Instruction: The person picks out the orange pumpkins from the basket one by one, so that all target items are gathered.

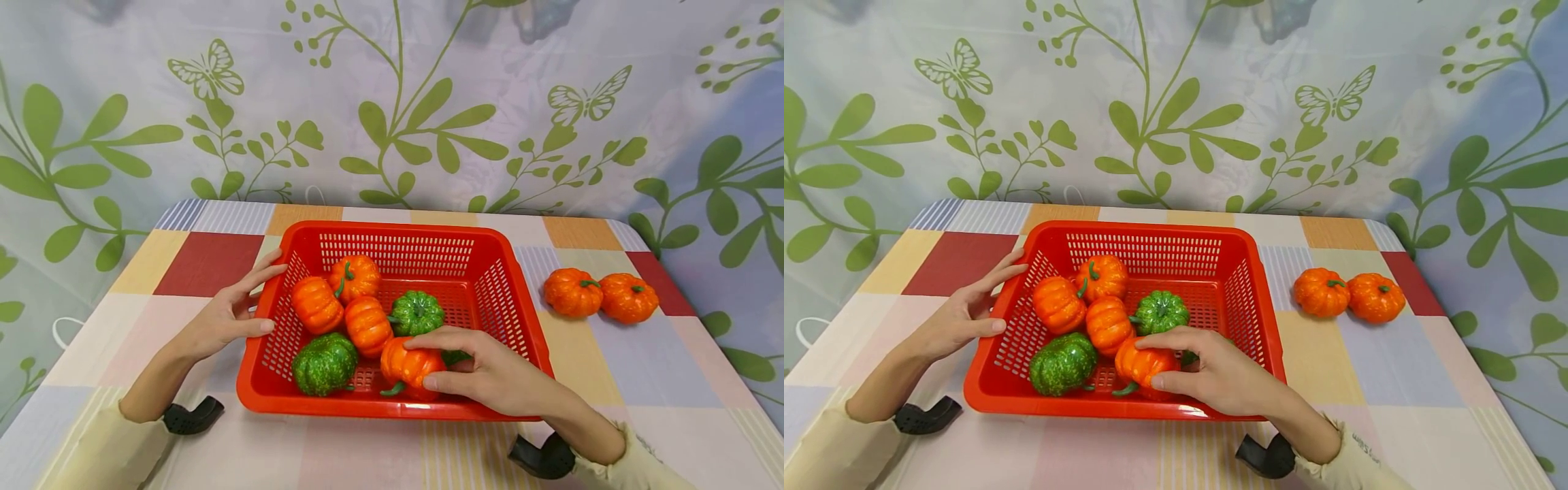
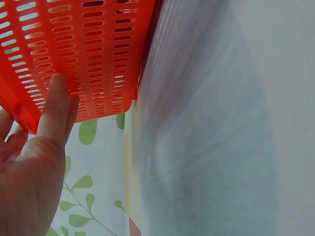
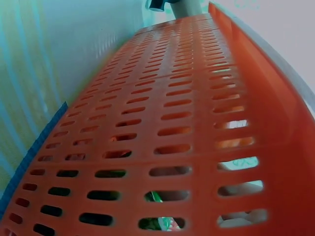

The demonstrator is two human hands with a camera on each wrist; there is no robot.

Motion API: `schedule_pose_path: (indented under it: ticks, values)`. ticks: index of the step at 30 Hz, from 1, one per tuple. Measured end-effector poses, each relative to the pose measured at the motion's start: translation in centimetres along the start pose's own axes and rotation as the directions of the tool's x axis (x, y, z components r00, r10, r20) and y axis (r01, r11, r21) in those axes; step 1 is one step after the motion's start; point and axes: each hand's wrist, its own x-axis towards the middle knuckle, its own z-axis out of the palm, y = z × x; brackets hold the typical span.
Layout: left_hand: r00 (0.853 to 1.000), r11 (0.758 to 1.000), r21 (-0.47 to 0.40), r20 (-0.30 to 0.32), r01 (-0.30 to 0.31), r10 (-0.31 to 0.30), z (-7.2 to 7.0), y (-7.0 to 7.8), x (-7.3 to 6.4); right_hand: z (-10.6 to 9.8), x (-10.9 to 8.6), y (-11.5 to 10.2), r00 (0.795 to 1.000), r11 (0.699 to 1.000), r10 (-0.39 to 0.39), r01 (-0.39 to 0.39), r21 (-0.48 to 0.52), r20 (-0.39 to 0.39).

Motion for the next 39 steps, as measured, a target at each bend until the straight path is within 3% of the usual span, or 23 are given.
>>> schedule_pose_path:
  ticks: [7,15,22,25,39]
  values:
    - [1.000,1.000,-0.009,0.005,0.005,-0.005,0.0,0.1,0.0,0.2,-0.1,-0.2,0.997,0.998,-0.021,0.026,0.058,-0.078]
    - [1.000,1.000,-0.005,0.002,0.005,-0.005,0.1,0.0,0.1,0.0,-0.5,-0.2,0.982,0.999,-0.037,0.034,-0.022,-0.186]
    - [1.000,1.000,-0.003,-0.007,0.003,-0.003,0.1,0.1,0.0,-0.1,-0.5,-0.2,0.972,0.985,-0.016,0.055,0.161,-0.232]
    - [1.000,1.000,-0.001,-0.010,0.006,-0.006,0.1,0.0,-0.1,-0.2,-0.6,-0.3,0.965,0.979,-0.006,0.059,0.193,-0.261]
    - [1.000,1.000,-0.012,-0.007,0.006,-0.006,0.1,0.1,-0.1,-1.1,-1.9,-0.3,0.942,0.985,-0.050,0.101,0.139,-0.331]
